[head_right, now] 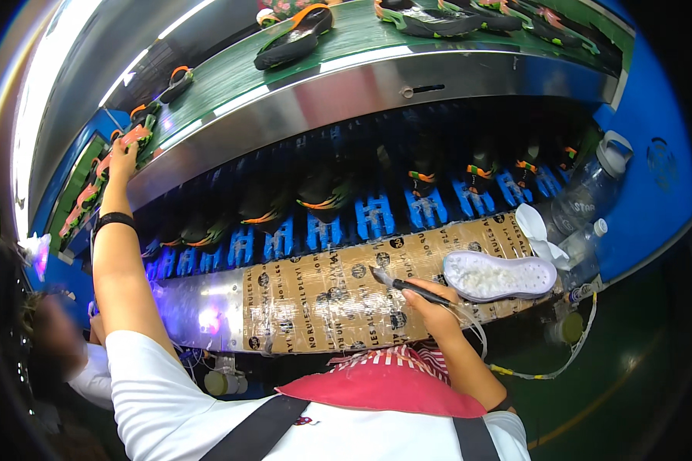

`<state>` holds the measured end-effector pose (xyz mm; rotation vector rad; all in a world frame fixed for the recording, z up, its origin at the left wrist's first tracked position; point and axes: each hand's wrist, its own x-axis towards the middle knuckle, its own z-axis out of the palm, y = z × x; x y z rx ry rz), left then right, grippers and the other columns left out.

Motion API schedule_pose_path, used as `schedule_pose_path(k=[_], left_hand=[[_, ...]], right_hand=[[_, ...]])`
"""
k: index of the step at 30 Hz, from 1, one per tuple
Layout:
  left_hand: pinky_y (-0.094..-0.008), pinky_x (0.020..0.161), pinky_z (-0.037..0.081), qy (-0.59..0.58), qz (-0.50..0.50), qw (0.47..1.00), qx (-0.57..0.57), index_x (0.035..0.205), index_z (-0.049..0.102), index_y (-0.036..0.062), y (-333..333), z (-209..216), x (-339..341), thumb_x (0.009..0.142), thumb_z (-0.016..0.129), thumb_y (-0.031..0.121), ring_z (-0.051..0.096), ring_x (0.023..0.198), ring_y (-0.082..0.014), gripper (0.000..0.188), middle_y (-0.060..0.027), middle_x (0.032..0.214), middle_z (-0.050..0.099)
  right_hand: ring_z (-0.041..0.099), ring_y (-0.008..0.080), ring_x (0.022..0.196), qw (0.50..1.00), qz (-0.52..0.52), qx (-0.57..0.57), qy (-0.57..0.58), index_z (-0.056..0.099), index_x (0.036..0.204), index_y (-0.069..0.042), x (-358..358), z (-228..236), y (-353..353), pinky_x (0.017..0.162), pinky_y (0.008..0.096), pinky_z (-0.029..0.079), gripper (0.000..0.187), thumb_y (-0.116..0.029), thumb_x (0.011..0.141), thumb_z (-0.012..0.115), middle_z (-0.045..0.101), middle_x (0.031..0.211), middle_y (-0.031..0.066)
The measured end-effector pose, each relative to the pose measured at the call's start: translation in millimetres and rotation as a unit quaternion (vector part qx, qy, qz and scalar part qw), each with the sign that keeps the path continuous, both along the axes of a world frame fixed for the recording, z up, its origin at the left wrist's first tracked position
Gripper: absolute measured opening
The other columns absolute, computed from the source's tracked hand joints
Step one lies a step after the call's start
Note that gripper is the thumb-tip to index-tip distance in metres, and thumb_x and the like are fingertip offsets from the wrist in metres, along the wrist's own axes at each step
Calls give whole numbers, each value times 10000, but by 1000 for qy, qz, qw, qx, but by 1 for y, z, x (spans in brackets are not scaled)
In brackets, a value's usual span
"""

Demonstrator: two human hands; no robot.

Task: Applying adhesive to the outsoles of shoes using a brush on a manufacturing line.

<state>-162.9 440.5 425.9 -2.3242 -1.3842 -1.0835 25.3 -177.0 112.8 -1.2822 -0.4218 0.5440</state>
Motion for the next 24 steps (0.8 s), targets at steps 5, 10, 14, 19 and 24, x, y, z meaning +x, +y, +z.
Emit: schedule_pose_path(k=[5,10,14,19,24], left_hand=[[-277,742,458,-58,-127,988,-63,1082,584,30,-9,36,-23,872,595,181,597,834,-150,259,-88,926,641],[-243,818,441,-172,-383,908,11,1043,587,-6,-101,28,-10,916,528,86,562,855,-103,167,-34,937,596],[-288,784,484,-343,-374,832,222,1001,606,-46,-229,-10,0,867,537,35,606,819,-174,172,-95,909,623],[-431,754,526,-727,-340,577,153,949,559,-13,-264,-33,-55,838,474,111,619,822,-269,186,-130,902,631],[-581,1068,256,-722,-388,452,-353,1318,343,-112,-241,-84,-30,855,364,351,371,1273,-429,655,-278,1348,409]], right_hand=[[608,103,653,1000,21,-7,-8,651,1035,56,-4,9,2,607,216,484,261,-27,790,680,666,774,77],[605,93,686,1000,1,10,14,642,1059,52,-7,8,2,633,207,478,279,-47,802,684,669,805,70],[597,86,728,997,-59,1,-44,635,1073,52,-5,9,-2,656,201,465,289,-62,812,685,669,852,63],[593,81,753,990,-75,25,-117,644,1045,52,-11,19,-4,658,209,463,257,-57,814,676,667,870,66],[615,89,707,979,-76,6,-188,658,1025,41,-12,22,-12,621,208,479,247,-53,798,687,677,818,85]])
